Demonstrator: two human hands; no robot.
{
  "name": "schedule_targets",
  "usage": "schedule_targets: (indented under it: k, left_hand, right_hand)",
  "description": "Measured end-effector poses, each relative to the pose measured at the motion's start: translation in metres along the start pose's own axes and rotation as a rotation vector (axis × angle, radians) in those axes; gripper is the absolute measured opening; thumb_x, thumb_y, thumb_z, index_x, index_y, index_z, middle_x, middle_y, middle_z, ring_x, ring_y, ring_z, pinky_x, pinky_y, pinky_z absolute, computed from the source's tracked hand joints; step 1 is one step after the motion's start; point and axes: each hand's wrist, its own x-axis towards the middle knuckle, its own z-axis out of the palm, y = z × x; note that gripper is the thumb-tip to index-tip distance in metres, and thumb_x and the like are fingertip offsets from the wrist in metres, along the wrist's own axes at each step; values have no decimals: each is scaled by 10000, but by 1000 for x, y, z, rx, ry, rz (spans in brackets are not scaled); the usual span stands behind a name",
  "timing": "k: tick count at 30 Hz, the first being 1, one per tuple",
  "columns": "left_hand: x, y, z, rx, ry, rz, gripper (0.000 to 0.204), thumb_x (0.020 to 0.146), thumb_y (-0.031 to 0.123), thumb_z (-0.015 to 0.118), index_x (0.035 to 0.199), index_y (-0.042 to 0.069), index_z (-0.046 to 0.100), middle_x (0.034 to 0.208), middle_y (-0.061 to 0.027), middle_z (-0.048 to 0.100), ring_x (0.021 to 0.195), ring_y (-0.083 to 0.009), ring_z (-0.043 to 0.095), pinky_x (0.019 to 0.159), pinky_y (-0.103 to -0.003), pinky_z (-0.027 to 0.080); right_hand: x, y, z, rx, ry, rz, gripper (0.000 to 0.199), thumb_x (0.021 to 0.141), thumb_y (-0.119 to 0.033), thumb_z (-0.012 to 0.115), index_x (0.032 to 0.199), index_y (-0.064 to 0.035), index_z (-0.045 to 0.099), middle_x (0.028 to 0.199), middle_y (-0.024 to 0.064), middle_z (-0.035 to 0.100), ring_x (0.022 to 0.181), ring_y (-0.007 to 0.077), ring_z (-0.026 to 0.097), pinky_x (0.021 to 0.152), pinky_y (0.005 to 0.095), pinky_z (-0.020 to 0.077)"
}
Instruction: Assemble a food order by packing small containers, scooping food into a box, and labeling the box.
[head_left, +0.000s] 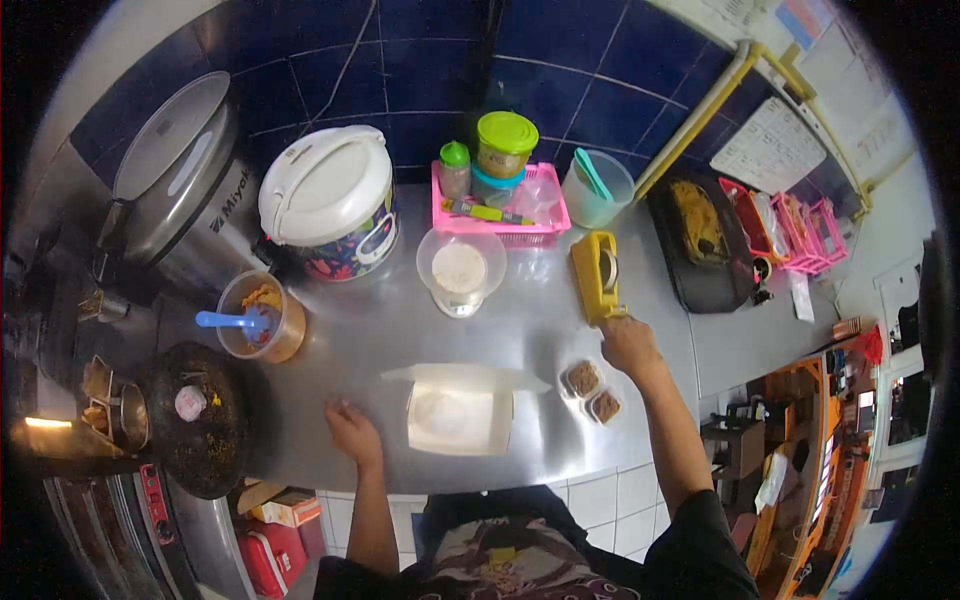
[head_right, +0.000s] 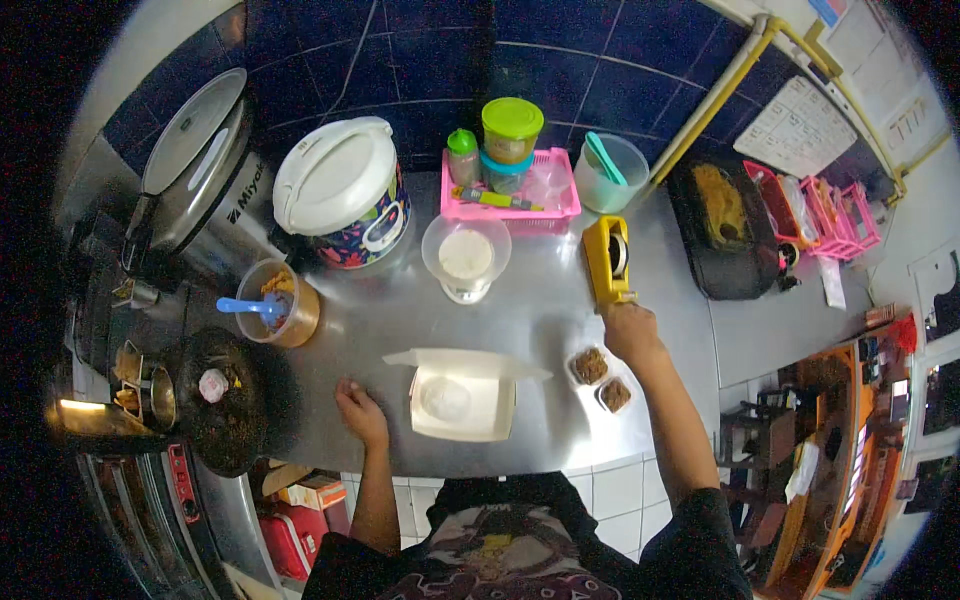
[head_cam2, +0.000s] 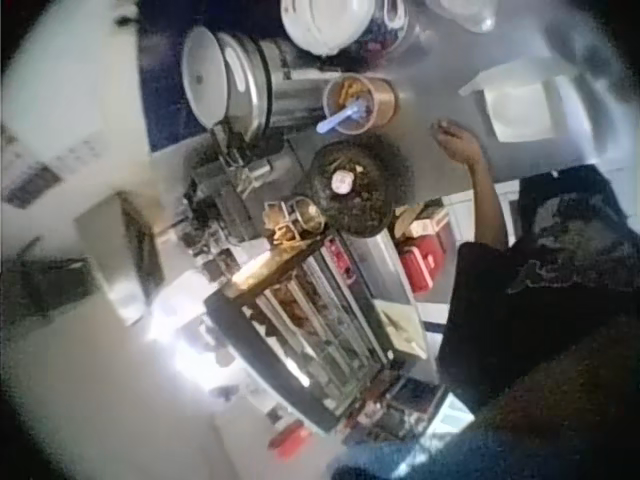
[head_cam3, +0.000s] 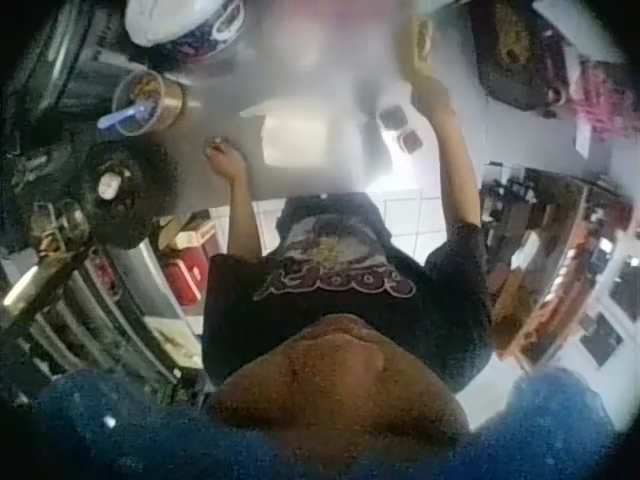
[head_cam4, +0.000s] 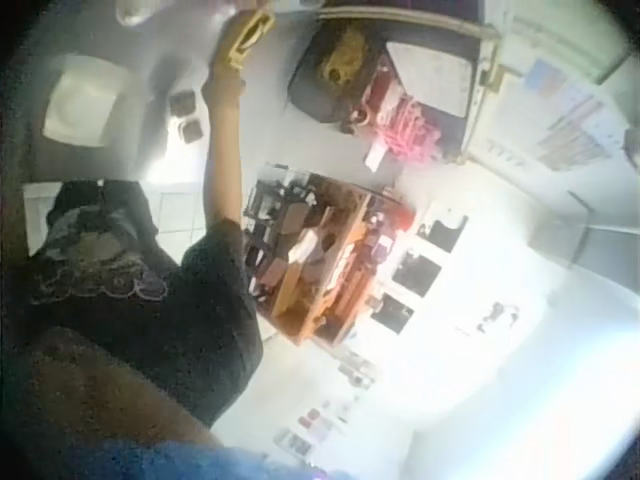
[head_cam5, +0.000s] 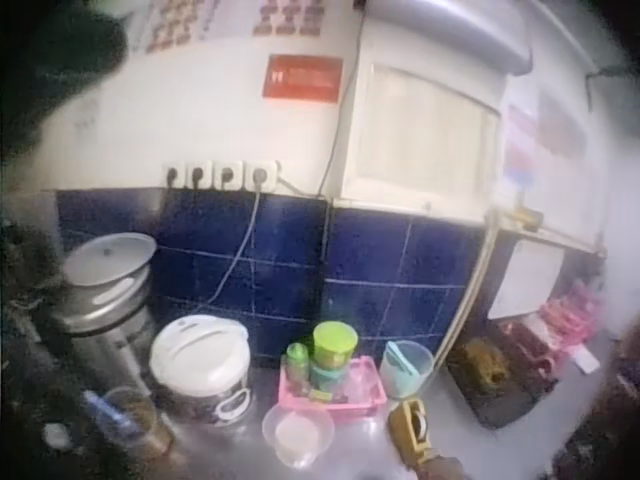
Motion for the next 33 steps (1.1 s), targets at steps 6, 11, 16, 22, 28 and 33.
schedule_targets:
  k: [6,11,16,22,28,33]
  left_hand:
    - [-6,12,21,597,52,267,426,1011,279,481,1264,-62,504,1050,-240,601,968,-408,592,851,-495,459]
    - [-1,17,22,657,-42,154,424,1012,309,473,1245,-41,524,1109,-255,595,1036,-435,574,874,-505,461]
    - [3,13,31,684,88,164,411,967,287,511,1199,-46,575,1117,-274,608,1063,-447,567,900,-516,458]
    - [4,13,29,535,-9,150,460,993,334,508,1264,-37,534,1187,-271,593,1087,-429,572,923,-499,455]
    - [-60,26,1,61,161,189,340,1054,268,435,1057,-49,559,933,-172,581,853,-317,560,810,-433,454]
    - [-221,177,49,-185,-837,383,467,916,175,689,1286,-33,496,1027,-183,632,922,-282,622,800,-390,500]
  right_hand:
    - [184,-13,-16,190,164,10,245,889,-278,609,988,-77,708,960,213,710,856,389,699,776,502,558]
    - [289,-40,24,297,367,56,352,866,-376,668,1113,-127,693,1033,188,710,974,368,683,819,484,551]
    - [311,-42,36,362,316,19,382,813,-419,744,1080,-149,704,1040,176,710,964,369,680,814,482,537]
    - [207,-17,-11,576,618,-174,243,884,-295,706,994,-79,699,885,137,705,839,324,678,777,417,517]
    - [-35,7,11,1450,226,337,176,955,-185,663,908,-16,666,813,23,660,765,100,583,689,249,476]
    - [-189,-9,69,1843,5,595,140,937,-160,685,944,-26,644,864,65,699,747,136,638,676,276,523]
